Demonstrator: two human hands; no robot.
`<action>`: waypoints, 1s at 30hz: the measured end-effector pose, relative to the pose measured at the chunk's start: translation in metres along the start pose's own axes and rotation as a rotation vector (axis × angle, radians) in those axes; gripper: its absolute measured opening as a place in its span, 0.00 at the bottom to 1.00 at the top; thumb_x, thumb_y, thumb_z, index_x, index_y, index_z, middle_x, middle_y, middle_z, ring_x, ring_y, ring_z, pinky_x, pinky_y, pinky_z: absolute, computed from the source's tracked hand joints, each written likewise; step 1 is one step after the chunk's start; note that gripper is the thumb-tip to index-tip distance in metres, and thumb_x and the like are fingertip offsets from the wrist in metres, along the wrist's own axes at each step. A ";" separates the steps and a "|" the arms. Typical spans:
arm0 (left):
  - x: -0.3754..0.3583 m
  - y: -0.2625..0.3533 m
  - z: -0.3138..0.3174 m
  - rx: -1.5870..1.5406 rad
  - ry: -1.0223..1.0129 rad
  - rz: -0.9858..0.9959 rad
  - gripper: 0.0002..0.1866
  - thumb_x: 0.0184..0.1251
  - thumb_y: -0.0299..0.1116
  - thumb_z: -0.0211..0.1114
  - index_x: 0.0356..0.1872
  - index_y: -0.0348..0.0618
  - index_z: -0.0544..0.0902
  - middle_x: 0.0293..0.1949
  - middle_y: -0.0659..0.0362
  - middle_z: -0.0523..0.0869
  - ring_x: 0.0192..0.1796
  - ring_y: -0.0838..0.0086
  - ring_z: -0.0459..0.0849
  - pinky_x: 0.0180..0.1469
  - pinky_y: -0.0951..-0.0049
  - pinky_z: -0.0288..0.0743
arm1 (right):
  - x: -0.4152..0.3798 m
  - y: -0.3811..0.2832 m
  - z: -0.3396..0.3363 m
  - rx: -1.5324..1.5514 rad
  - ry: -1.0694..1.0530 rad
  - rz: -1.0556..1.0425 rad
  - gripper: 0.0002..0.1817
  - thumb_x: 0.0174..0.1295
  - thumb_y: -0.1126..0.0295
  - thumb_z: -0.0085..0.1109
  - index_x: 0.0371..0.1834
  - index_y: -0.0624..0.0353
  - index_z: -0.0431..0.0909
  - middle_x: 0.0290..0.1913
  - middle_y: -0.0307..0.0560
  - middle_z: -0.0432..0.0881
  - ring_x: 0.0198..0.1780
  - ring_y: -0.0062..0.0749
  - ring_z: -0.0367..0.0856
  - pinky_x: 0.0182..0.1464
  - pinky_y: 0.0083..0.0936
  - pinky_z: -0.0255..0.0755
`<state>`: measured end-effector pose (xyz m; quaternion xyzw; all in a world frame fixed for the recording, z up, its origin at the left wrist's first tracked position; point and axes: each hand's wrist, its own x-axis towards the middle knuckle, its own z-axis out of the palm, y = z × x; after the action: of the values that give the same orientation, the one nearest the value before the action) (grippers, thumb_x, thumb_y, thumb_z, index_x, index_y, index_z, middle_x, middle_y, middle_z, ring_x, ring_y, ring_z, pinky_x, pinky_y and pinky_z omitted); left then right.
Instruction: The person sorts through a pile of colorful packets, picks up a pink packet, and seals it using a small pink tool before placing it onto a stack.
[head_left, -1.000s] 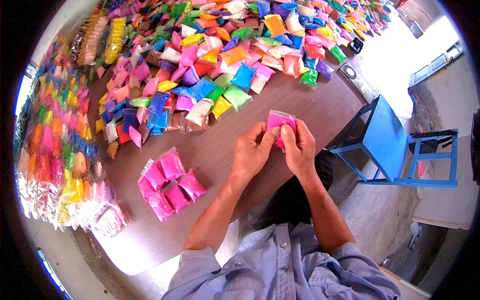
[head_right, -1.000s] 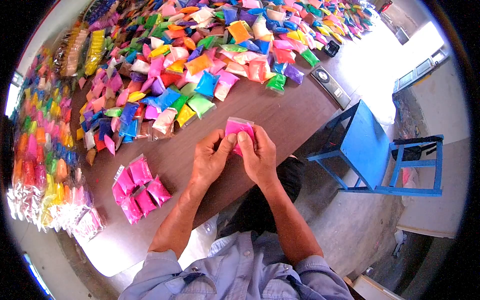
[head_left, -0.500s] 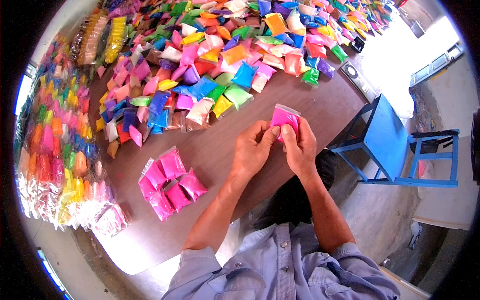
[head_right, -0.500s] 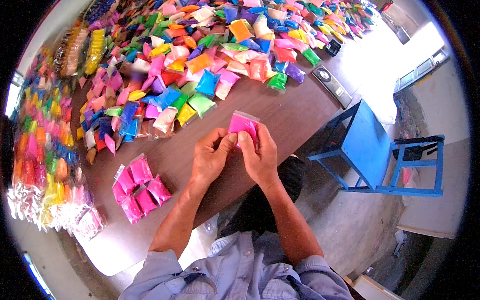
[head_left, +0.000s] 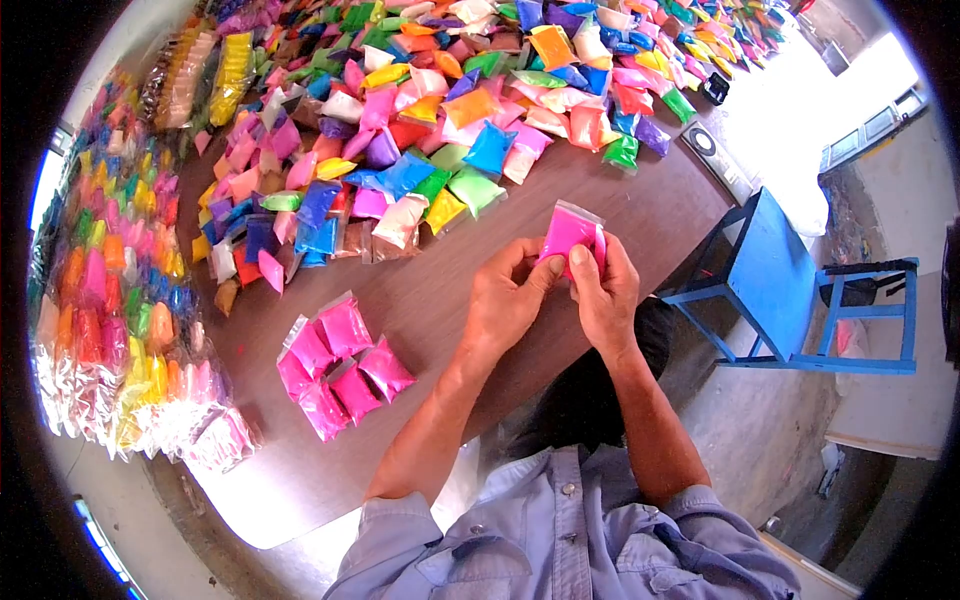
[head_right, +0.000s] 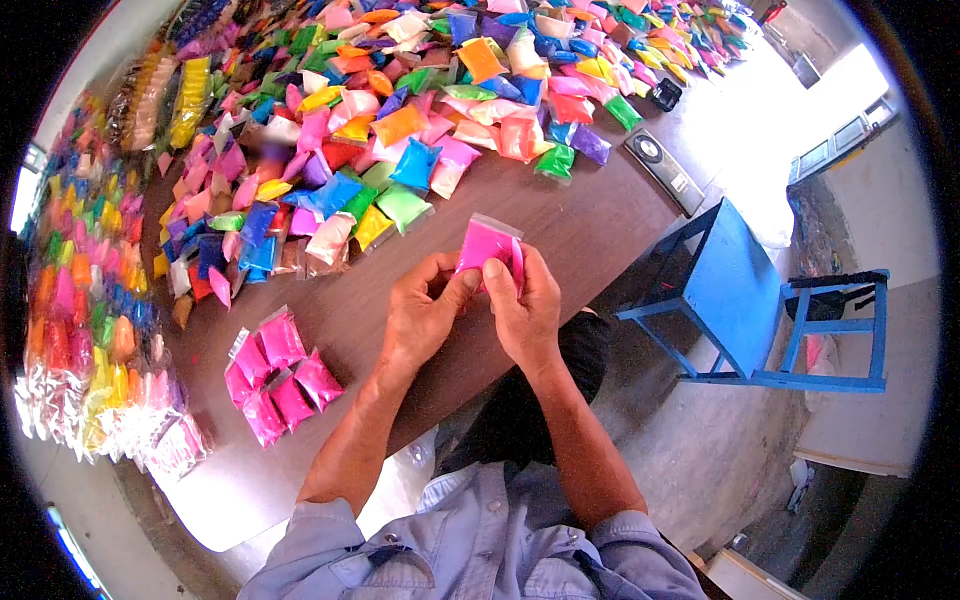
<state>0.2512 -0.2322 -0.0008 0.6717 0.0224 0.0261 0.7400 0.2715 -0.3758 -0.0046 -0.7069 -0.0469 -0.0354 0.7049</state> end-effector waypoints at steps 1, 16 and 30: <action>0.000 0.000 0.000 -0.008 0.023 -0.005 0.12 0.77 0.34 0.71 0.52 0.37 0.86 0.35 0.66 0.87 0.34 0.86 0.80 0.35 0.81 0.75 | 0.000 0.000 0.001 0.010 -0.009 -0.016 0.16 0.77 0.63 0.62 0.57 0.64 0.79 0.36 0.32 0.79 0.31 0.13 0.72 0.32 0.15 0.69; 0.001 0.001 0.002 0.034 0.030 0.023 0.12 0.75 0.29 0.71 0.53 0.35 0.85 0.37 0.66 0.88 0.36 0.86 0.82 0.38 0.81 0.76 | 0.000 0.000 -0.001 0.065 0.009 0.065 0.14 0.77 0.64 0.62 0.56 0.64 0.80 0.34 0.30 0.78 0.29 0.11 0.72 0.29 0.15 0.67; 0.001 0.000 0.002 -0.018 0.045 0.102 0.11 0.76 0.31 0.69 0.51 0.35 0.87 0.36 0.67 0.87 0.35 0.86 0.80 0.36 0.81 0.75 | -0.001 -0.001 0.000 0.048 0.000 0.013 0.12 0.77 0.66 0.62 0.55 0.64 0.80 0.33 0.30 0.78 0.29 0.11 0.71 0.30 0.14 0.67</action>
<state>0.2525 -0.2346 -0.0009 0.6645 0.0046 0.0790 0.7431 0.2700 -0.3762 -0.0037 -0.6900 -0.0431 -0.0297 0.7219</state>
